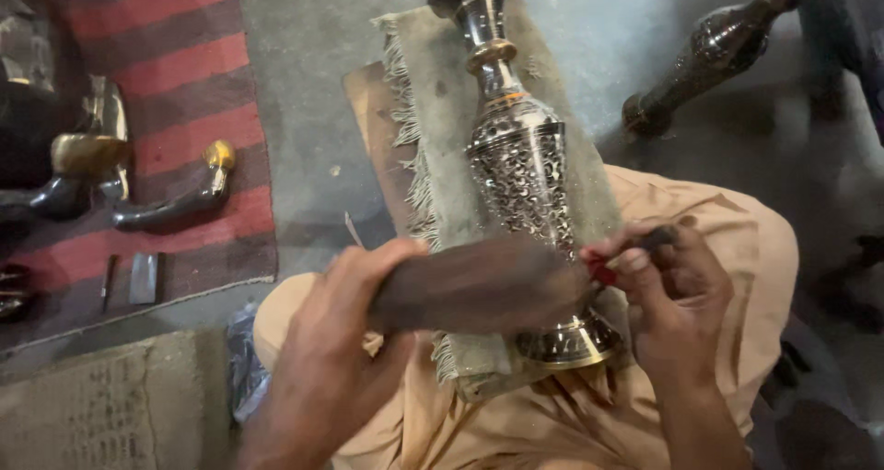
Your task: The person uses a hammer and a small metal chisel to engrave intricate patterns onto a silver-colored metal vase. They repeatedly strike the chisel against the vase's surface to create detailed designs.
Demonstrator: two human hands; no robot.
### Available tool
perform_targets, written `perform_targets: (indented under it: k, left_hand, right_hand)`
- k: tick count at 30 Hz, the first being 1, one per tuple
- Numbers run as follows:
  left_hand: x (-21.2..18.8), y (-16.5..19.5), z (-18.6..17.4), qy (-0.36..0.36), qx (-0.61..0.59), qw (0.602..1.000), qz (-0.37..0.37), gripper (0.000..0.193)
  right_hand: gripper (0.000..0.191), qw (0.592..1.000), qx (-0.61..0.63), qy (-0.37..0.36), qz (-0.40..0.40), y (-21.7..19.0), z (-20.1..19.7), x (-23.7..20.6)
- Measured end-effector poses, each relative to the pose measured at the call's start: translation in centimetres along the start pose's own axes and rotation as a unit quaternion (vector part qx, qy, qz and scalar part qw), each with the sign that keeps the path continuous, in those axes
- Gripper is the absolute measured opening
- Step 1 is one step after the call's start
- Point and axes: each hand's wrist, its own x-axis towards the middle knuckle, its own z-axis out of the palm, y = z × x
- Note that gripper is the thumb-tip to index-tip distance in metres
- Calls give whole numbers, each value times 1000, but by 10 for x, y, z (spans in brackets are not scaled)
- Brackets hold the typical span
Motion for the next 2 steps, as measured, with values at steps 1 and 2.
perform_targets:
  k: [1,2]
  left_hand:
    - [-3,0,8,21,-79,997,-5,70]
    - [-7,0,16,43,-157,987,-10,67]
  right_hand:
    - [16,1000,-16,-20,-1,3,-6,0]
    - [18,999,-8,-39,4,8,-10,1]
